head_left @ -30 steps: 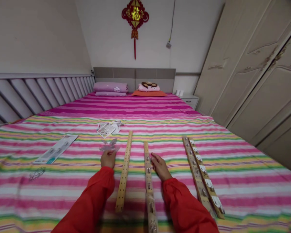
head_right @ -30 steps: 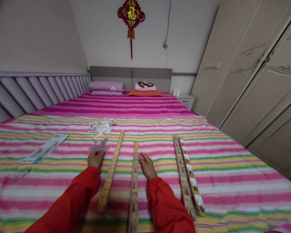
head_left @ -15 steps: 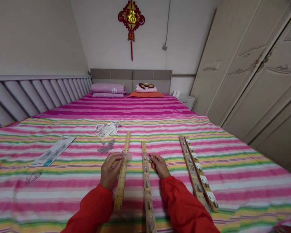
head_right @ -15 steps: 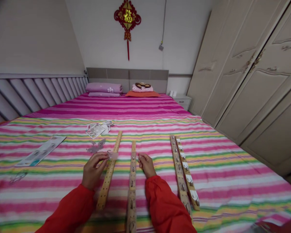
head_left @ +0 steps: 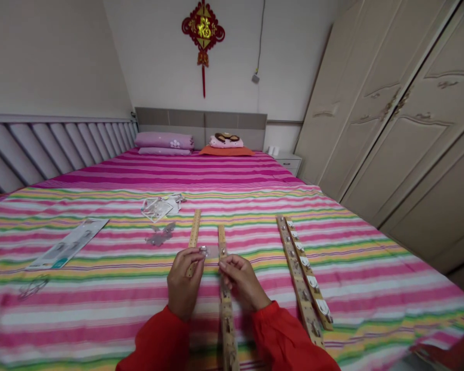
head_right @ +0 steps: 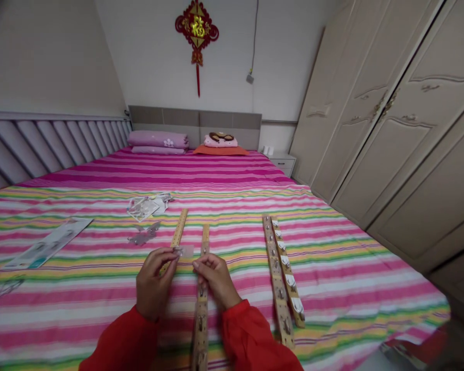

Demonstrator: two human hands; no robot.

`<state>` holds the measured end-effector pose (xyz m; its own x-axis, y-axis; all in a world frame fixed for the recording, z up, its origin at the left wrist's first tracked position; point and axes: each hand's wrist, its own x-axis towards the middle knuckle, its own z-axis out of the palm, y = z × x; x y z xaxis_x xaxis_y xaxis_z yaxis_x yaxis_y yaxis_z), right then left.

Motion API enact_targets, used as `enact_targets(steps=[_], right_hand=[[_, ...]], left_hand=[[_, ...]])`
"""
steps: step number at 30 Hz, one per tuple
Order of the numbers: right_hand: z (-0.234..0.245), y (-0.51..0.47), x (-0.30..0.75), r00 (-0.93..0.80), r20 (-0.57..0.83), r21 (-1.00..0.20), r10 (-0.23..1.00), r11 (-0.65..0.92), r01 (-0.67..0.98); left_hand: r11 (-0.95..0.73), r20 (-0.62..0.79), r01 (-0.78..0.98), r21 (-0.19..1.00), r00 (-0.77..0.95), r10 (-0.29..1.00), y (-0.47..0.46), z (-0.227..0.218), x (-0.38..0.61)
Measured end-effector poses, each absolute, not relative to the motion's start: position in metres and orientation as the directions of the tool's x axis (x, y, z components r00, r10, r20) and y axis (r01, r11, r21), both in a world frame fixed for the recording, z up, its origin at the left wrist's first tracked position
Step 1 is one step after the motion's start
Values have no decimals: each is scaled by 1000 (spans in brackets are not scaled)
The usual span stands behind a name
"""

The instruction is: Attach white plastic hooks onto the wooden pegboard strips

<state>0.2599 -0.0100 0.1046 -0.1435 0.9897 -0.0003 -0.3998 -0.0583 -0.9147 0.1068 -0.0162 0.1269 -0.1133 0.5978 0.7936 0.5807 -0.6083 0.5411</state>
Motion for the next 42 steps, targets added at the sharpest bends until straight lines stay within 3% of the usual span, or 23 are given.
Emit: enact_targets(steps=[6,12,14,17,20,23,29,34,42], right_hand=[[104,-20,247,-74,2,-856,997,-36,-516],[105,-16,251,-51,25,-862,998,-4,-507],[105,-12,258,-36,13,-869,999,-7,-494],[105,-7,269,-43,-22,-901,999,-38,-431],[106,-1,277,-137,-31,-937,990,-76,-341],[106,6,280,-217,-12,-960,976,-72,-270],[103,37,281,-45,-48,-950,998,-59,-307],[98,71,279,89,-28,-941,996,4,-338],[77,107,271,116,-5,-956,993,29,-293]], left_hand=[[-635,844,640,433,-41,534,-23,115,120],[-653,814,641,405,73,577,-28,106,123],[-643,788,620,449,65,612,-28,106,122],[-563,689,524,638,-63,722,-24,109,119],[-392,442,340,855,-78,894,-11,115,116],[-218,212,153,964,52,976,5,119,117],[-30,29,6,1000,74,997,39,121,125],[-31,31,-21,999,6,1000,77,113,135],[33,-31,21,999,-105,994,118,82,141]])
